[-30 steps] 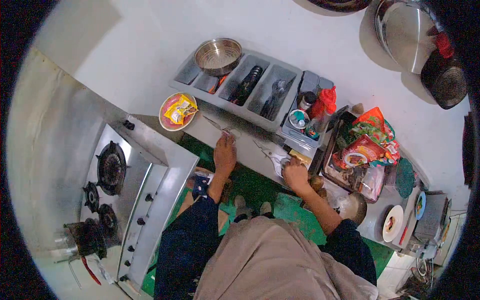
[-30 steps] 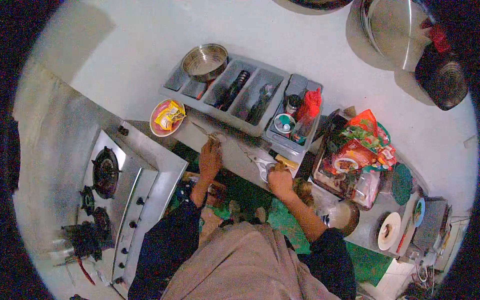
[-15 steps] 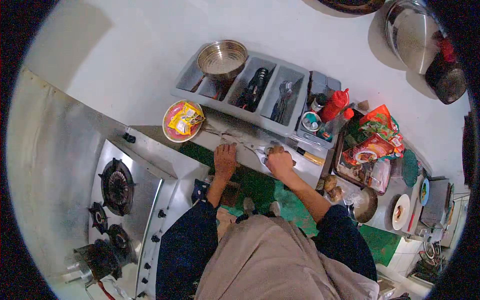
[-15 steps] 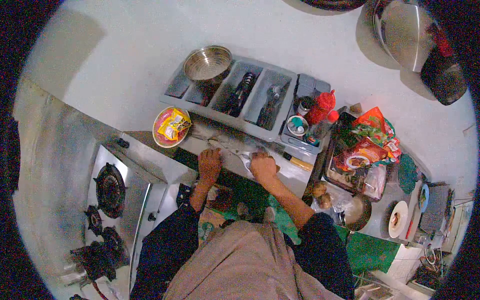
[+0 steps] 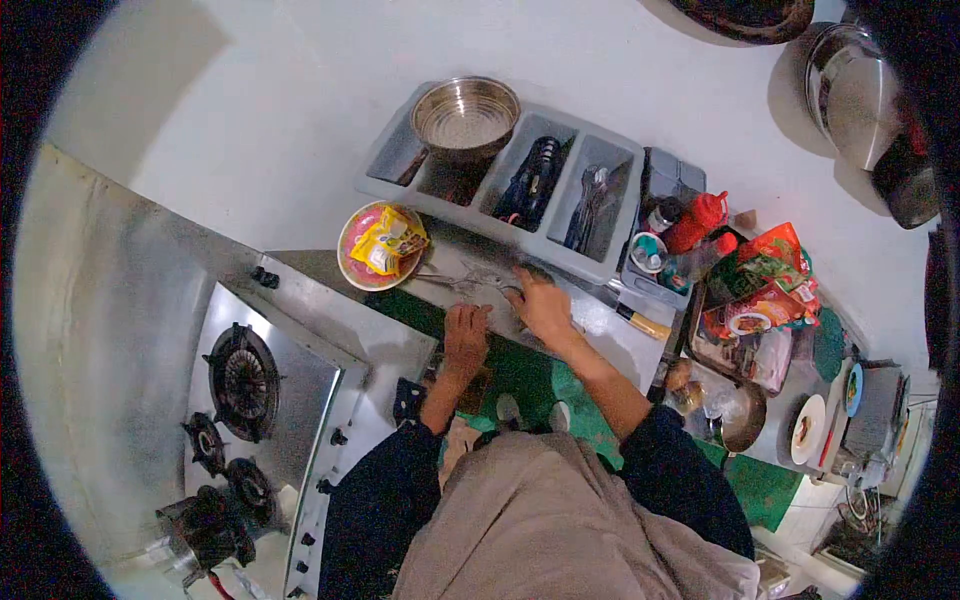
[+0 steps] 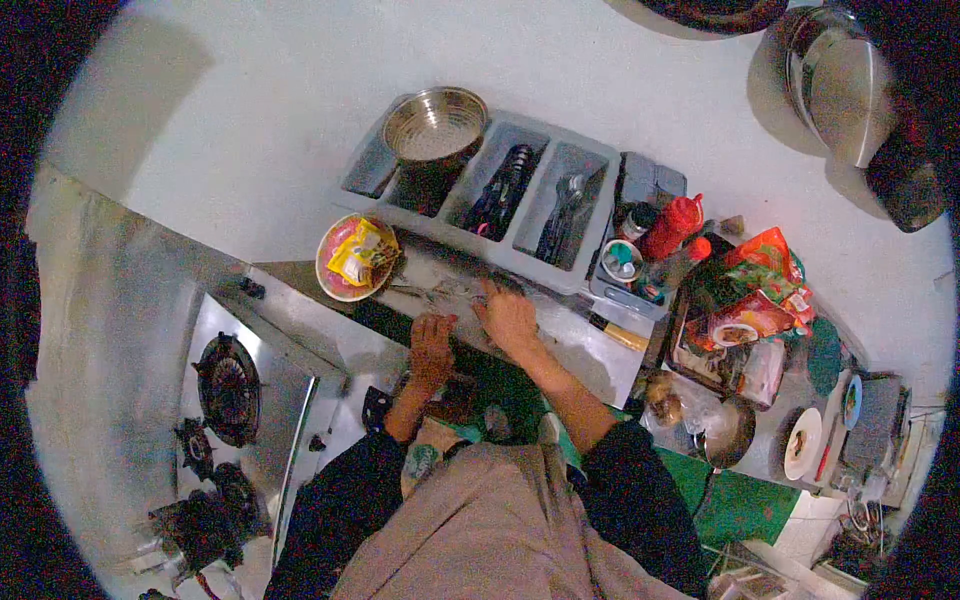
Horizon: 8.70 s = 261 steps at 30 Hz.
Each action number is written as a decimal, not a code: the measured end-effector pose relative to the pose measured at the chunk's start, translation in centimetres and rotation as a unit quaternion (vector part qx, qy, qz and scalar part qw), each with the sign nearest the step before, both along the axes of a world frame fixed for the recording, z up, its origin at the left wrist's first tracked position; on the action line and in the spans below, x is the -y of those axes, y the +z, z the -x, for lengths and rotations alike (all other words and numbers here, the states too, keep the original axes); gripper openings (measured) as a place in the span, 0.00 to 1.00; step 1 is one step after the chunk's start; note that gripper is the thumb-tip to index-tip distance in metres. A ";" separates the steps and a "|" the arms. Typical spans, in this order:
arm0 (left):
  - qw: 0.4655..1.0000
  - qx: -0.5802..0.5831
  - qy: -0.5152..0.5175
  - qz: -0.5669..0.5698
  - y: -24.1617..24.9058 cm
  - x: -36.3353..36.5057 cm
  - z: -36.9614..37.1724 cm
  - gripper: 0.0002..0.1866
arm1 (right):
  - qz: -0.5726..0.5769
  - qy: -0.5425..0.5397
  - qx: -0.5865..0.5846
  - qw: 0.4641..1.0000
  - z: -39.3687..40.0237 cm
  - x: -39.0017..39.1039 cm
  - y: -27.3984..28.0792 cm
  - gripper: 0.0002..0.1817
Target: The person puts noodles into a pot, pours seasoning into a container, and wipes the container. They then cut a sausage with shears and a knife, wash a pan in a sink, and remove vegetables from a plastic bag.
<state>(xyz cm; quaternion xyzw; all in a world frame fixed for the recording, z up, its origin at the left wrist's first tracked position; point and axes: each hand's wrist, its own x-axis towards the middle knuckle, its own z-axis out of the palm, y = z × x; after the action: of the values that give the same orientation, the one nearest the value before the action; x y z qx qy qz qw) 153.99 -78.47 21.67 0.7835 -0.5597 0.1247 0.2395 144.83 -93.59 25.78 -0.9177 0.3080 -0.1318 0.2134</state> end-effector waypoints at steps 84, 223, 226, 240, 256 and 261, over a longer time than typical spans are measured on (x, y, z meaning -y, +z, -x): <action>0.585 -0.711 0.169 0.352 5.0 6.1 39.7 0.12 | -0.698 -0.214 0.286 0.620 65.1 -3.7 -4.3 0.21; 0.243 -0.433 0.818 0.291 -22.2 -222.3 -79.9 0.17 | 0.085 0.442 -0.165 0.878 -149.3 -201.7 -12.5 0.23; 0.255 -0.435 0.849 0.158 -22.7 -222.1 -80.3 0.17 | 0.122 0.419 -0.227 0.871 -149.4 -202.8 -9.1 0.25; 0.257 -0.429 0.862 -0.078 -24.6 -223.6 -81.1 0.18 | 0.122 0.420 -0.216 0.873 -146.0 -201.9 -11.0 0.12; 0.329 -0.403 0.854 -0.029 -22.8 -224.1 -81.2 0.22 | -0.403 0.354 -0.345 0.770 -149.9 -206.9 -15.0 0.14; 0.492 -0.402 0.758 -0.147 -22.3 -223.0 -80.4 0.24 | -0.449 0.393 -0.348 0.723 -151.4 -210.5 -18.6 0.13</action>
<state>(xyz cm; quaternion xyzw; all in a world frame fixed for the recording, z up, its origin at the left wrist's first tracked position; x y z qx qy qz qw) 234.35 144.54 -0.65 0.8951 0.3965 -0.1543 0.1329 296.28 116.91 7.13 -0.7345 -0.0045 0.4464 0.5112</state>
